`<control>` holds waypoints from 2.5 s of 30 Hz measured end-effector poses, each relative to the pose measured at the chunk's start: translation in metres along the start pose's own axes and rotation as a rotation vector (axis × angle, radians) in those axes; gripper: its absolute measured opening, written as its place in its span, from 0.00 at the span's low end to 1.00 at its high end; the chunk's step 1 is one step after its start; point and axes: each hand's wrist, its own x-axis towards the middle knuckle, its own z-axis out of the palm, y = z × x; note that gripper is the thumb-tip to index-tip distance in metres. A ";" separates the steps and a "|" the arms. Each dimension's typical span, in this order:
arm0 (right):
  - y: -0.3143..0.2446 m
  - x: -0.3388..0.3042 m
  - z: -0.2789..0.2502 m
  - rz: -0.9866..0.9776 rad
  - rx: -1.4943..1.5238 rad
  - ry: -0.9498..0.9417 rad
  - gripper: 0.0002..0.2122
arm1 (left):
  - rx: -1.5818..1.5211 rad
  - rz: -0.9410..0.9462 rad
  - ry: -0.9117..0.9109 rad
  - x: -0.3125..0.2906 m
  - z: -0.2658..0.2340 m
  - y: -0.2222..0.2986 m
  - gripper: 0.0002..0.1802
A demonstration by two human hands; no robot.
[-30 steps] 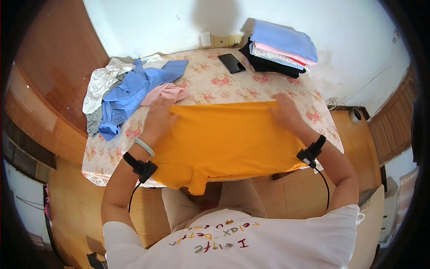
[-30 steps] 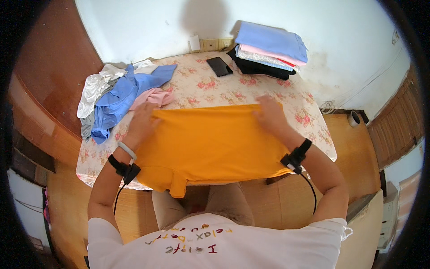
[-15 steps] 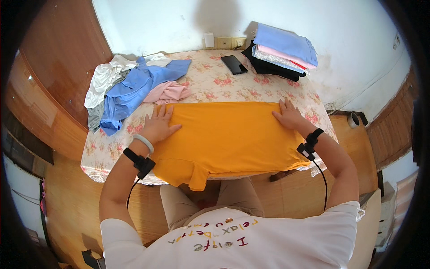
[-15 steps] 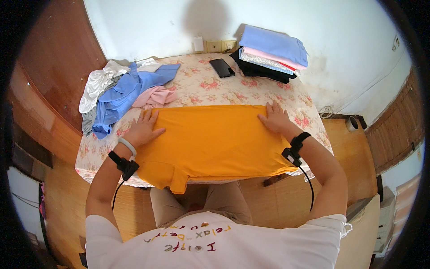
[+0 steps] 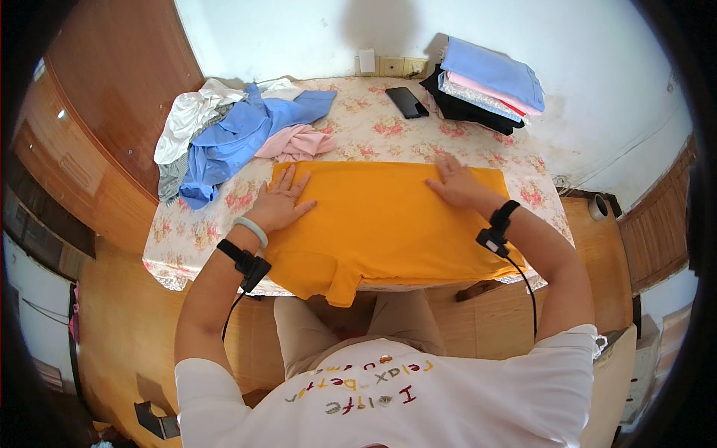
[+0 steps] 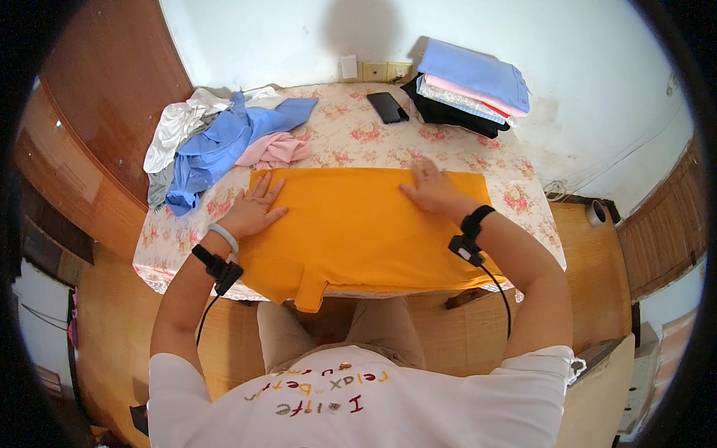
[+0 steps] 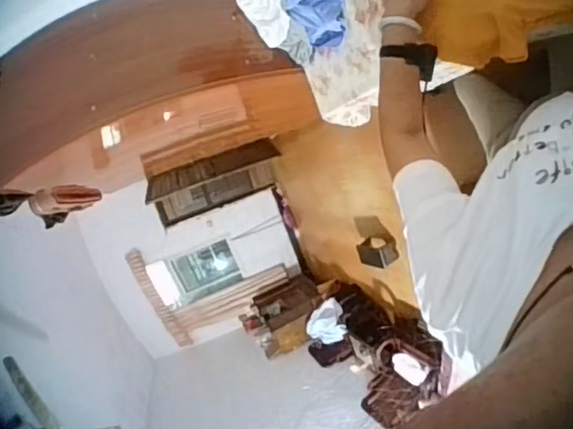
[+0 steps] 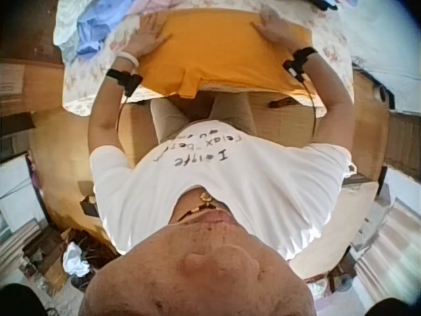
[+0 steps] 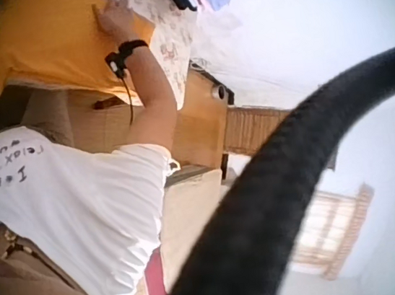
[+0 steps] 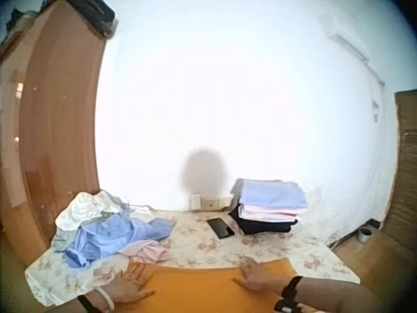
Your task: Folding a yellow t-shirt on a bed.
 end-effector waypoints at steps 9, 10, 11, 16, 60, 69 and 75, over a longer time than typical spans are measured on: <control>-0.023 -0.085 0.037 -0.248 0.042 0.105 0.34 | 0.029 0.126 0.052 -0.049 0.005 0.068 0.45; -0.014 -0.090 0.037 -0.234 0.046 0.103 0.34 | 0.033 0.097 0.044 -0.053 0.005 0.063 0.45; 0.004 -0.096 0.035 -0.126 0.019 0.139 0.34 | 0.035 0.108 0.038 -0.054 0.009 0.052 0.45; 0.074 -0.128 0.023 0.247 0.061 0.165 0.34 | -0.052 0.018 0.146 -0.071 0.016 -0.001 0.42; -0.170 -0.129 0.080 -0.761 0.388 0.466 0.16 | -0.084 0.354 0.731 -0.164 0.065 0.024 0.22; -0.167 -0.123 0.077 -0.860 0.270 0.457 0.15 | -0.322 0.426 0.586 -0.162 0.039 0.009 0.17; -0.163 -0.111 0.075 -0.625 0.517 0.347 0.10 | -0.639 0.194 0.449 -0.134 0.017 -0.005 0.16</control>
